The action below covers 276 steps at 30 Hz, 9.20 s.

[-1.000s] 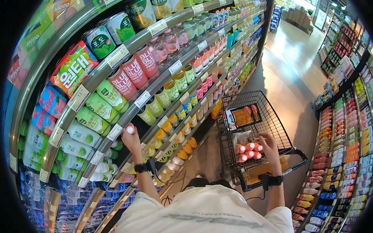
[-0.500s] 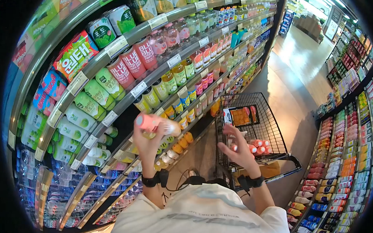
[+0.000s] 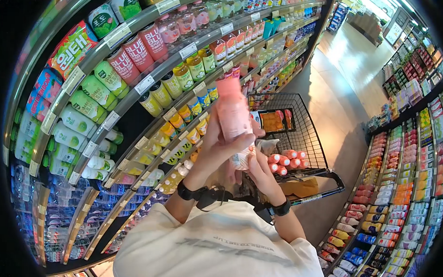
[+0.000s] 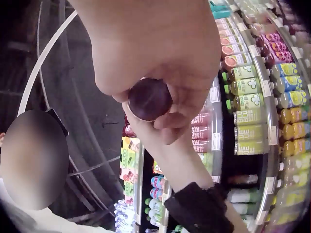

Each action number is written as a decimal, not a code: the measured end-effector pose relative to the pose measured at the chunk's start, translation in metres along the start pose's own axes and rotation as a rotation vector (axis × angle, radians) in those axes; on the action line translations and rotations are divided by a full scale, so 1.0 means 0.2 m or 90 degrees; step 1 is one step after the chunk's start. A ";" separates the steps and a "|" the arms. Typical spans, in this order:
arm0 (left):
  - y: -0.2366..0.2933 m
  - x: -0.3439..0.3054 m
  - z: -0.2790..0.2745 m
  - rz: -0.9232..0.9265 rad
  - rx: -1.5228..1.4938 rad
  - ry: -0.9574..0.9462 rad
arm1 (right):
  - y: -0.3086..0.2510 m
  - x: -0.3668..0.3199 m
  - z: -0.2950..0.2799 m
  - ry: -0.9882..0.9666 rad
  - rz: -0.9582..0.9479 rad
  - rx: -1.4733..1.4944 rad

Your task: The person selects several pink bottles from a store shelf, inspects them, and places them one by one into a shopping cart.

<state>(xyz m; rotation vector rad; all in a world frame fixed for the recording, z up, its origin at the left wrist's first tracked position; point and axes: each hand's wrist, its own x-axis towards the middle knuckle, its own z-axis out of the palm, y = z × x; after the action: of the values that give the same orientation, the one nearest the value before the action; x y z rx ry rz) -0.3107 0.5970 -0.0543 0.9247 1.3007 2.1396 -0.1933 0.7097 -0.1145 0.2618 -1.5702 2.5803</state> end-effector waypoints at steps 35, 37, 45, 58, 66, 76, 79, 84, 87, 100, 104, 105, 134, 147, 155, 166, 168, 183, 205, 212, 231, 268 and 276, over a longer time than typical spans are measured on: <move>-0.36 0.03 0.33 0.019 0.564 -0.220 | -0.34 -0.33 -0.49 0.512 -0.073 -0.274; -0.39 0.02 0.35 -0.015 0.521 -0.221 | -0.35 -0.35 -0.52 0.496 -0.066 -0.265; -0.39 0.01 0.46 -0.123 0.440 -0.209 | -0.37 -0.37 -0.57 0.506 -0.040 -0.244; -0.53 -0.03 0.41 -0.079 0.563 -0.192 | -0.38 -0.42 -0.93 0.521 -0.066 -0.580; -0.43 -0.11 0.20 -0.181 0.509 0.014 | -0.09 -0.64 -1.82 0.596 0.198 -0.905; -0.32 -0.29 -0.15 -0.178 0.527 0.228 | 0.48 -0.94 -2.36 0.495 0.387 -0.981; -0.29 -0.36 -0.36 -0.168 0.520 0.311 | 0.51 -0.93 -2.29 0.484 0.457 -0.992; -0.22 -0.48 -0.76 -0.030 0.612 0.430 | 0.49 -0.90 -2.32 0.321 0.537 -0.917; -0.12 -0.50 -0.91 0.012 0.688 0.521 | 0.46 -0.91 -2.30 0.334 0.472 -0.905; -0.14 -0.35 -2.20 -0.091 0.888 0.755 | 0.25 -0.73 -2.03 0.424 0.258 -0.583; -0.21 -0.27 -2.43 0.217 1.045 0.738 | 0.19 -0.60 -1.74 0.388 0.203 -0.574; -0.22 -0.27 -2.47 0.175 0.972 0.740 | 0.16 -0.57 -1.65 0.372 0.191 -0.579; -0.29 -0.19 -2.47 0.099 1.011 0.773 | -0.05 -0.27 -0.62 0.257 0.131 -0.546; -0.12 -0.40 -1.05 0.245 0.745 0.781 | 0.01 -0.15 -0.54 0.079 0.105 -0.488; -0.12 -0.36 -0.45 0.163 0.469 0.644 | 0.07 -0.03 -0.40 -0.035 -0.042 -0.500; -0.33 -0.22 0.02 -0.052 0.067 0.470 | 0.10 -0.22 -0.30 -0.099 0.003 -0.278; -0.36 -0.20 0.07 -0.045 0.048 0.465 | 0.09 -0.26 -0.32 -0.061 -0.027 -0.266; -0.38 -0.15 0.47 -0.114 -0.001 0.090 | -0.15 -0.49 -0.42 -0.022 0.001 -0.264; -0.39 -0.23 0.55 -0.153 0.281 -0.176 | -0.44 -0.69 -0.59 0.341 -0.140 -0.262; -0.36 -0.23 0.59 0.029 0.526 -0.147 | -0.44 -0.67 -0.56 0.334 -0.158 -0.288; -0.30 -0.33 0.33 -0.057 0.645 0.018 | 0.08 -0.66 -1.96 0.574 0.145 -0.928; -2.44 0.49 -0.27 -0.503 0.645 -0.251 | 0.01 -1.42 -0.34 0.963 0.153 -0.613; -2.40 0.45 -0.29 -0.468 0.565 -0.347 | 0.27 -1.14 -0.30 0.535 0.190 -0.781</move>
<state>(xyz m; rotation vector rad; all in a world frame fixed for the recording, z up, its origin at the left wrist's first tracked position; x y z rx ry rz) -0.3924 0.8358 -0.4755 1.0033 1.8892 0.6566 0.0140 0.7374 -0.2341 -1.0265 -2.3842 1.0496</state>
